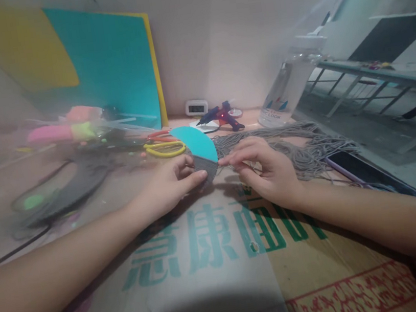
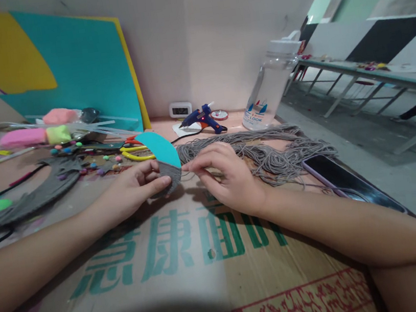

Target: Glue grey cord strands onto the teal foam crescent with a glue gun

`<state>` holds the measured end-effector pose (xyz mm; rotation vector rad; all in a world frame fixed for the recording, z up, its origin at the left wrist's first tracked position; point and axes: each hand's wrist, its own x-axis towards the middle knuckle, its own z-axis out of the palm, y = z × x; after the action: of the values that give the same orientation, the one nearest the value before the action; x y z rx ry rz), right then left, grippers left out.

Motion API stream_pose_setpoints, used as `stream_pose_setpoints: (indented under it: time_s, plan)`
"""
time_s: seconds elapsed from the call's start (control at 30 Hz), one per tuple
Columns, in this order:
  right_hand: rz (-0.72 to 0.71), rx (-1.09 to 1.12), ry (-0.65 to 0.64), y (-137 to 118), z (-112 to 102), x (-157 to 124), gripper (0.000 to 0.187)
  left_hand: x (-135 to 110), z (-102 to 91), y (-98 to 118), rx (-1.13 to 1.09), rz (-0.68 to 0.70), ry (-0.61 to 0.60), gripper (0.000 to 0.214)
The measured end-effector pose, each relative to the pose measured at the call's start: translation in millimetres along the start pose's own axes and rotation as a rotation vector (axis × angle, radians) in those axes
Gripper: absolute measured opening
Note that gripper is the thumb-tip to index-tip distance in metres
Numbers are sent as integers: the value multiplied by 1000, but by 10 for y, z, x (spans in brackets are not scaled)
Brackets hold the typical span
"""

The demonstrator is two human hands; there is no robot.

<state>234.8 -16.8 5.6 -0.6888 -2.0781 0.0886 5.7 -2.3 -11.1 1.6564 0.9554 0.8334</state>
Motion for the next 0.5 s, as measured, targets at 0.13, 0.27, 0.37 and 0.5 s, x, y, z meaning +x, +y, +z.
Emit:
stream_pose_setpoints:
  time_s: [0.13, 0.27, 0.37, 0.5]
  plan:
    - [-24, -21, -7, -12, -7, 7, 22, -1, 0, 11, 20, 2, 10, 29]
    - [-39, -10, 6, -31, -9, 23, 23, -1, 3, 12, -25, -2, 4, 29]
    - [-23, -14, 1, -24, -7, 21, 22, 1, 6, 9, -32, -3, 0, 29]
    - [8, 5, -7, 2, 0, 4, 22, 7, 2, -7, -6, 0, -1, 29]
